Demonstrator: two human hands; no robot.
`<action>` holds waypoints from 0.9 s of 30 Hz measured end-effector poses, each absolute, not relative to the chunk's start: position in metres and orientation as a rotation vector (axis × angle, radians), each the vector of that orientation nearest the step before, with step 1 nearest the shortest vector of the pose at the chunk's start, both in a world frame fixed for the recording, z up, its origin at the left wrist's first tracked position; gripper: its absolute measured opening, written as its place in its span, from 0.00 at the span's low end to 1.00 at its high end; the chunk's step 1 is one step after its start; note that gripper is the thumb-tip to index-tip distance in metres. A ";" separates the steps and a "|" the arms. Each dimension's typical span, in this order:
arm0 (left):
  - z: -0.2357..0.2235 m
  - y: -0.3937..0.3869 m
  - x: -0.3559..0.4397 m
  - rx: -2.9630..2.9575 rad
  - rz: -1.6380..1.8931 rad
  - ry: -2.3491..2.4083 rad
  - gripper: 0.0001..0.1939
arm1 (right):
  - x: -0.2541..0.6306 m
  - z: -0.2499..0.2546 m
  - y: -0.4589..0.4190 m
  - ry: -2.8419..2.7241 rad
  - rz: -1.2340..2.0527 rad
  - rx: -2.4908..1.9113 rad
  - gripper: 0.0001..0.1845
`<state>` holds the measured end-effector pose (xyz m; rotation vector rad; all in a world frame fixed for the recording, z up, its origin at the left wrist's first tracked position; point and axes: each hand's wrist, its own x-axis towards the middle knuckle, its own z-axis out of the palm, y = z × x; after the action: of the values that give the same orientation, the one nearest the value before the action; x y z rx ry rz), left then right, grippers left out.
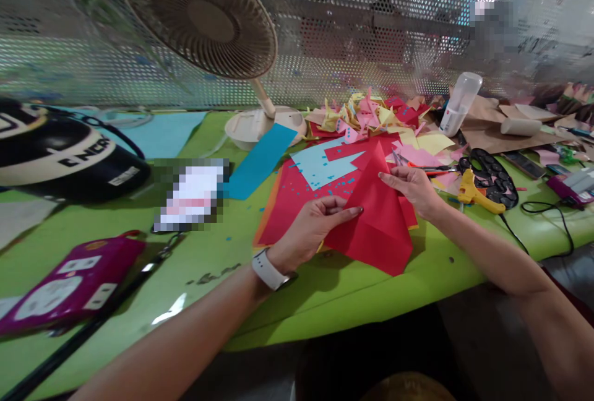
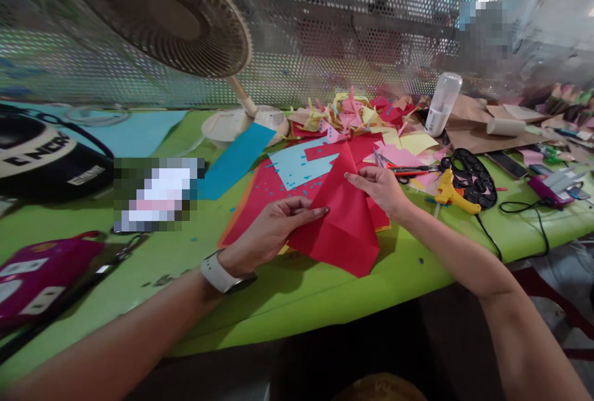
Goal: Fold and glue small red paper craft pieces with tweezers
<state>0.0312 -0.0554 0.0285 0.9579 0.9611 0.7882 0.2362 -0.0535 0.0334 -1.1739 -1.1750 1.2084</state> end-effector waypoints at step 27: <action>0.022 -0.052 0.032 0.936 0.811 0.891 0.18 | 0.242 0.030 -0.054 -1.290 0.968 -1.260 0.29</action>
<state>0.0322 -0.0517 0.0216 0.9363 0.8914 0.8107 0.2419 -0.0544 0.0300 -1.2598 -1.2904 0.9678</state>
